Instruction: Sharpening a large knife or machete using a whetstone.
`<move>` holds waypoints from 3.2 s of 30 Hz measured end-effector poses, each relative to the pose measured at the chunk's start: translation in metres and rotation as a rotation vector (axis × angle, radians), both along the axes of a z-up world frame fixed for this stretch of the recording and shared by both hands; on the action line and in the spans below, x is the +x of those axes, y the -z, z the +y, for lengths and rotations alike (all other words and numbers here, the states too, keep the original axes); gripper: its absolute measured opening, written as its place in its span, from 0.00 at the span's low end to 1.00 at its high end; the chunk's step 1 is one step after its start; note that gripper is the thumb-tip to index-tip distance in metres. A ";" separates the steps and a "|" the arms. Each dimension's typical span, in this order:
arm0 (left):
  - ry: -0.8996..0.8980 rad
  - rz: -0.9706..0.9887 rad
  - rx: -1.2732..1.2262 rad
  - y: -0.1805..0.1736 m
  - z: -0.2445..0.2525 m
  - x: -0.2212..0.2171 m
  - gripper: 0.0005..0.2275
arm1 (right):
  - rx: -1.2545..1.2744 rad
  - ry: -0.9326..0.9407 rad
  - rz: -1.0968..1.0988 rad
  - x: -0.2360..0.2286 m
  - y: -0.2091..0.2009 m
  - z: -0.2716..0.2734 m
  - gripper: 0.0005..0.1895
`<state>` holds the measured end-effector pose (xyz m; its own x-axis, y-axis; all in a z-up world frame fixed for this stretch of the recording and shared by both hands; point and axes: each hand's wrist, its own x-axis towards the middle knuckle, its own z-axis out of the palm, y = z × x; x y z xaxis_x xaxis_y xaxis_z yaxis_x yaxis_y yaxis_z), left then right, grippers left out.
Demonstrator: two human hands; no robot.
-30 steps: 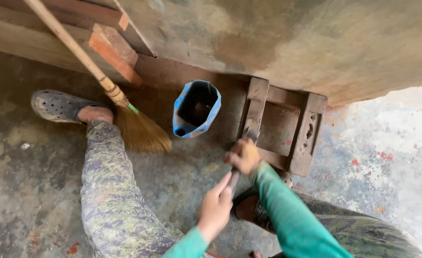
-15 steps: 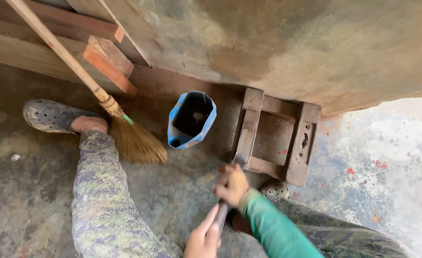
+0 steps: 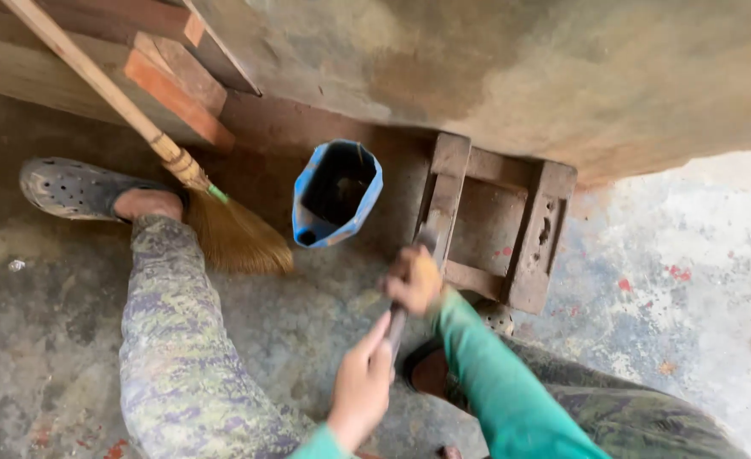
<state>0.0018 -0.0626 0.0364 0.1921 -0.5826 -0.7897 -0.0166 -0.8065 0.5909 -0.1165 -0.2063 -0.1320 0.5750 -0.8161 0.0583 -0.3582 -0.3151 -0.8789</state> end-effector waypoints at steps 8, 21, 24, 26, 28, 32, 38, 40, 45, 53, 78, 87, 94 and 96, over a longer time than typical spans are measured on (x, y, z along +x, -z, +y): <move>-0.024 -0.027 -0.222 0.083 0.061 -0.003 0.24 | -0.069 -0.126 0.145 0.001 -0.023 0.018 0.16; 0.022 -0.066 -0.098 0.003 -0.017 -0.012 0.23 | 0.065 0.075 0.174 -0.011 -0.015 -0.027 0.19; 0.008 0.039 -0.121 0.021 -0.003 -0.015 0.23 | 0.211 0.058 0.240 -0.008 -0.043 -0.027 0.17; -0.035 -0.226 0.184 0.027 0.048 -0.019 0.24 | -0.055 -0.249 0.096 -0.009 -0.047 0.022 0.19; 0.049 -0.200 -0.009 0.030 0.022 -0.014 0.22 | -0.073 -0.076 0.065 -0.014 0.000 0.011 0.12; 0.048 -0.109 -0.158 0.021 -0.034 -0.019 0.23 | 0.040 -0.183 0.159 -0.008 -0.060 -0.060 0.13; 0.129 -0.137 -0.009 0.059 0.051 -0.003 0.25 | 0.033 -0.105 0.248 -0.008 -0.020 0.021 0.16; 0.038 -0.056 -0.025 0.020 -0.003 -0.010 0.24 | 0.032 -0.164 0.214 -0.006 -0.043 -0.024 0.15; -0.126 0.084 -0.074 0.066 0.036 -0.012 0.23 | 0.016 0.099 0.163 -0.005 -0.016 0.000 0.17; -0.002 -0.070 -0.141 0.014 -0.021 -0.007 0.24 | 0.110 -0.004 0.158 0.004 -0.026 -0.041 0.10; -0.146 -0.091 -0.613 0.132 0.062 -0.026 0.20 | -0.034 -0.245 0.131 -0.002 -0.029 0.006 0.18; -0.246 0.150 -0.220 -0.012 -0.064 -0.002 0.24 | -0.357 -0.231 0.227 0.011 -0.086 -0.117 0.18; -0.257 -0.070 -0.379 -0.057 0.009 0.088 0.27 | -0.479 -0.186 -0.070 0.031 -0.232 -0.026 0.23; -0.228 -0.219 -0.318 -0.082 0.009 0.117 0.28 | -0.425 -0.230 -0.081 0.015 -0.242 -0.023 0.23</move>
<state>0.1188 -0.0541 0.1179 0.4865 -0.7133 -0.5045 -0.0114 -0.5826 0.8127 -0.1018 -0.2293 0.1102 0.7172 -0.5632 0.4105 -0.1734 -0.7147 -0.6776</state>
